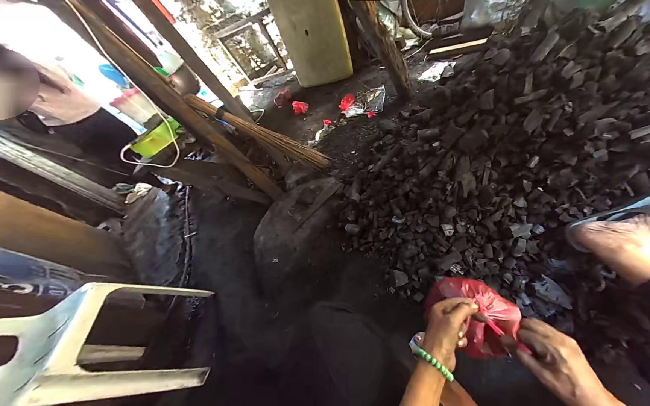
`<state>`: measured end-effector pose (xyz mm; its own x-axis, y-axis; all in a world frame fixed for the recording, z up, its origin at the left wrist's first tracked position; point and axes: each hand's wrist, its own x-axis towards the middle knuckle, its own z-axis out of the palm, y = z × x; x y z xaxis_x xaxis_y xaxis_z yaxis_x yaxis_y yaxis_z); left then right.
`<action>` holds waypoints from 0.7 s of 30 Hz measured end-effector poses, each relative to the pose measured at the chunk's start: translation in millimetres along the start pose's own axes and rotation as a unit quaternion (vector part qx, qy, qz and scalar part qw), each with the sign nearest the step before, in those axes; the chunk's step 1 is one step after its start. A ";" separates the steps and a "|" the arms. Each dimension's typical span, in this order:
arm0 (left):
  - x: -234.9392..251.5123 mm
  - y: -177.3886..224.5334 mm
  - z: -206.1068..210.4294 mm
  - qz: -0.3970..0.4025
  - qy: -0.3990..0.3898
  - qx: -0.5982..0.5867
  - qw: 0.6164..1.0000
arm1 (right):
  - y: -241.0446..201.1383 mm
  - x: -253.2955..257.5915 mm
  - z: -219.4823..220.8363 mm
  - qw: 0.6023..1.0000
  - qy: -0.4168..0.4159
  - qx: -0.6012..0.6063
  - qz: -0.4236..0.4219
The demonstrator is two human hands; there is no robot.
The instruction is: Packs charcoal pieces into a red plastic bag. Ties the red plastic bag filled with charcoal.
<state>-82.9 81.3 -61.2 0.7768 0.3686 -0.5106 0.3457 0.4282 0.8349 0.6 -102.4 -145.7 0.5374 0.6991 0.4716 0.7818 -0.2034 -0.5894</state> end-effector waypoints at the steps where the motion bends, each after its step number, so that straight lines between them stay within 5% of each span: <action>1: 1.1 1.1 4.4 0.023 -0.007 0.073 0.997 | -11.1 2.7 2.8 0.999 -0.014 0.007 -0.034; 3: 0.9 1.2 8.8 0.076 -0.028 0.195 0.978 | -24.9 12.2 4.7 0.998 -0.015 0.029 -0.061; 8: -4.4 -7.9 4.3 0.241 -0.043 0.275 0.930 | -11.2 46.0 -11.4 0.987 0.068 0.127 0.076; 14: 3.3 -17.9 11.3 0.228 -0.027 0.187 0.955 | -10.6 37.6 -7.6 0.920 0.002 0.315 0.232; 17: 0.7 -17.7 6.0 0.202 -0.029 0.138 0.969 | -13.1 30.7 -9.1 0.922 -0.028 0.335 0.190; 21: -0.3 -8.1 1.4 0.154 0.017 0.254 0.955 | -21.0 29.5 3.2 0.988 0.054 0.135 0.059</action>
<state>-85.2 76.5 -67.5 0.8681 0.4430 -0.2239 0.3208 -0.1566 0.9341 -1.0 -75.3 -121.5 0.6618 0.6016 0.4474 0.6066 -0.0790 -0.7911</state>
